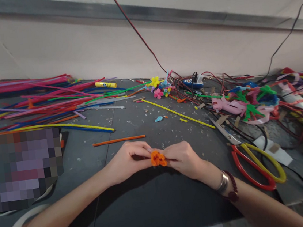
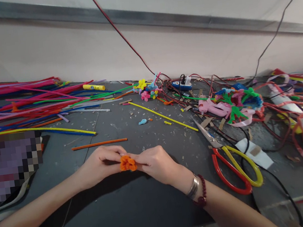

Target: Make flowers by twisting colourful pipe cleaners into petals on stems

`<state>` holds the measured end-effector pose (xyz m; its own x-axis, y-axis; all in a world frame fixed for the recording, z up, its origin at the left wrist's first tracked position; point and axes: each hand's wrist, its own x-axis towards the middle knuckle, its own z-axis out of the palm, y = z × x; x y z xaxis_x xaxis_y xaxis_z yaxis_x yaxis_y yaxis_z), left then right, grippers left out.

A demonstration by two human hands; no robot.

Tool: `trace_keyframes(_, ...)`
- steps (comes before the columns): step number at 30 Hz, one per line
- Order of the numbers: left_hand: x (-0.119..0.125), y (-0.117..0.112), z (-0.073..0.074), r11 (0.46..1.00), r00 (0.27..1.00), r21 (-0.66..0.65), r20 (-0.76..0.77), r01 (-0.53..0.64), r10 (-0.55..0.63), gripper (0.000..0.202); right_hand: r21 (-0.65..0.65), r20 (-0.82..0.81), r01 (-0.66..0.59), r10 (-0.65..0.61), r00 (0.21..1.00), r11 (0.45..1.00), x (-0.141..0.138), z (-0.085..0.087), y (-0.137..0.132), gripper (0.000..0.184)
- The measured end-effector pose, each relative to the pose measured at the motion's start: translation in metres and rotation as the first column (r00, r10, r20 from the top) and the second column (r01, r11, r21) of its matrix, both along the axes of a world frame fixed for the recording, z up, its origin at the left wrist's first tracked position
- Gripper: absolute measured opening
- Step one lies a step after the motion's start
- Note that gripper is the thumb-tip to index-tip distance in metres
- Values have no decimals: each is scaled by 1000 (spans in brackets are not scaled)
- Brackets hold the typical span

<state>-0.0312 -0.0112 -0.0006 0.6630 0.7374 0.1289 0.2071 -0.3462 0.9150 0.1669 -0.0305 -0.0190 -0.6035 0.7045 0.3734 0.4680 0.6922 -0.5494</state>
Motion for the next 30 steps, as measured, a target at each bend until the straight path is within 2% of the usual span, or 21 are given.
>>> trace_keyframes(3,2,-1,1,998,999,46,-22,30,-29,10,11,51,-19,19,999,1000,1,0,1,27)
trace_keyframes(6,3,0,3,997,998,70,-44,37,-34,12,-28,-4,11,-11,1000,1000,1,7,2,23)
trace_keyframes(9,3,1,3,994,1000,110,-13,-3,4,9,-188,-168,44,-77,983,981,0,18,2,44)
trace_keyframes(11,2,1,2,991,1000,133,-2,-20,21,7,-365,-310,31,-153,938,930,0,24,2,46)
trace_keyframes(13,1,0,1,992,999,122,-26,-18,22,9,-518,-409,-9,-238,881,855,-1,27,3,32)
trace_keyframes(16,1,-1,0,998,996,57,-83,-10,15,12,-629,-441,-47,-306,844,776,-1,28,3,19)
trace_keyframes(18,1,-2,0,1000,996,7,-91,-17,17,13,-631,-434,-28,-323,841,775,-1,28,3,17)
trace_keyframes(26,7,-3,4,980,997,-184,-29,-77,73,11,-555,-465,67,-376,802,829,-3,26,2,11)
trace_keyframes(30,8,-3,3,955,999,-291,-4,-53,54,14,-510,-462,139,-407,788,849,-6,23,-1,9)
